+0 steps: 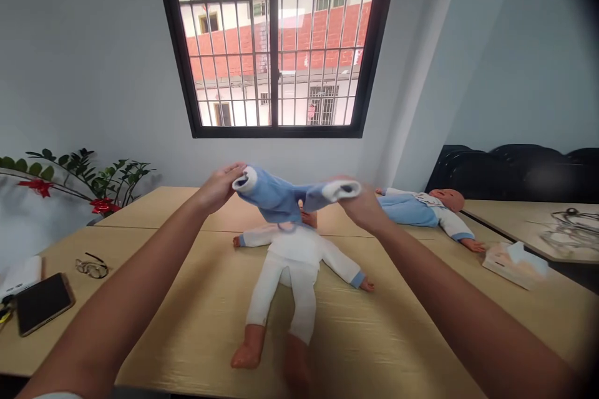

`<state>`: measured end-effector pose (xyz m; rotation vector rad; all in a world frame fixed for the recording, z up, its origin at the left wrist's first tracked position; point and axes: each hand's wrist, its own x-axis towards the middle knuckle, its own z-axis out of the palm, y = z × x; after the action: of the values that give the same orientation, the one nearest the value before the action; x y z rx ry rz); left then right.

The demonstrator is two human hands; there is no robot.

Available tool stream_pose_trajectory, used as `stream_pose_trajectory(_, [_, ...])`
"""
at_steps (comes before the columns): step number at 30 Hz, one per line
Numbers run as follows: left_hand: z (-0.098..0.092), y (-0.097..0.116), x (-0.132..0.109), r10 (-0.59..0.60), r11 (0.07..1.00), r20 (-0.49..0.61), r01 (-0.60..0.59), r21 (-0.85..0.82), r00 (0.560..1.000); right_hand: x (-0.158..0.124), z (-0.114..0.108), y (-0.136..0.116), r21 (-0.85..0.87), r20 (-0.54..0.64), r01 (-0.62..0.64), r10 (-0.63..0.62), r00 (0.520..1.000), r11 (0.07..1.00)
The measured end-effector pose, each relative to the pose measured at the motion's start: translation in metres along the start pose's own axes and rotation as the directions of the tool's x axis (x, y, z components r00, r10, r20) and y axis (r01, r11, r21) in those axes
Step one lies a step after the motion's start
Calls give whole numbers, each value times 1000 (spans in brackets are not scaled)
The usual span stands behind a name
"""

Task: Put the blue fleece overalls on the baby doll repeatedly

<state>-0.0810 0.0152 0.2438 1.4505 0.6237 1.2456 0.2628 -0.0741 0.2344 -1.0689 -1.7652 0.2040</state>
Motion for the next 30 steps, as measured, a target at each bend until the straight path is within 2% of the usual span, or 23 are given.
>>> stream_pose_trajectory(2, [-7, -3, -20, 12, 994, 96, -23, 108, 995, -31, -1, -4, -1, 94, 143, -142, 985, 990])
stream_pose_trajectory(3, [-11, -7, -32, -30, 983, 161, 0, 184, 986, -52, 0, -5, 14, 159, 202, -202, 966, 979])
stream_pose_trajectory(4, [-15, -13, -46, -101, 962, 248, 32, 271, 963, -75, 3, -4, 30, 274, 213, -212, 938, 977])
stream_pose_trajectory(5, [-19, -21, -59, -178, 937, 351, 49, 347, 919, -99, 7, -3, 35, 384, 207, -204, 900, 978])
stream_pose_trajectory(6, [-21, -31, -71, -271, 906, 462, 62, 419, 845, -123, 11, -2, 30, 491, 174, -166, 855, 984])
stream_pose_trajectory(7, [-22, -43, -82, -373, 868, 549, 72, 491, 748, -144, 15, 0, -2, 591, 112, -89, 801, 994])
stream_pose_trajectory(8, [-21, -57, -91, -465, 822, 596, 71, 564, 655, -163, 18, 2, -36, 677, 46, -9, 736, 998])
stream_pose_trajectory(9, [-19, -72, -97, -536, 773, 598, 61, 632, 596, -177, 22, 5, -61, 729, -23, 60, 681, 998])
stream_pose_trajectory(10, [-17, -89, -102, -555, 731, 564, 36, 681, 611, -187, 25, 7, -76, 756, -89, 115, 644, 993])
stream_pose_trajectory(11, [-13, -106, -105, -526, 700, 516, -1, 714, 676, -193, 29, 10, -80, 763, -151, 158, 627, 985])
stream_pose_trajectory(13, [-4, -140, -109, -351, 655, 423, -103, 748, 835, -195, 38, 17, -76, 715, -264, 237, 658, 961])
stream_pose_trajectory(14, [1, -156, -111, -266, 647, 378, -127, 752, 887, -192, 44, 21, -77, 672, -314, 281, 685, 946])
stream_pose_trajectory(15, [5, -169, -114, -214, 647, 351, -137, 750, 911, -189, 50, 25, -79, 627, -357, 325, 708, 931])
stream_pose_trajectory(17, [15, -190, -122, -177, 665, 308, -118, 738, 935, -185, 63, 34, -81, 556, -416, 388, 735, 906])
stream_pose_trajectory(19, [25, -200, -134, -189, 675, 272, -76, 734, 944, -186, 75, 43, -86, 520, -417, 397, 756, 905])
stream_pose_trajectory(22, [40, -205, -156, -196, 676, 244, -50, 736, 950, -196, 82, 54, -131, 416, -346, 368, 832, 929])
stream_pose_trajectory(25, [53, -203, -173, -177, 672, 243, -63, 737, 954, -202, 75, 60, -182, 293, -268, 313, 903, 946])
stream_pose_trajectory(27, [58, -202, -172, -137, 665, 235, -86, 742, 962, -197, 66, 60, -180, 234, -216, 255, 938, 960])
stream_pose_trajectory(30, [57, -201, -148, 21, 659, 196, -161, 734, 980, -169, 60, 56, -110, 209, -159, 180, 961, 981])
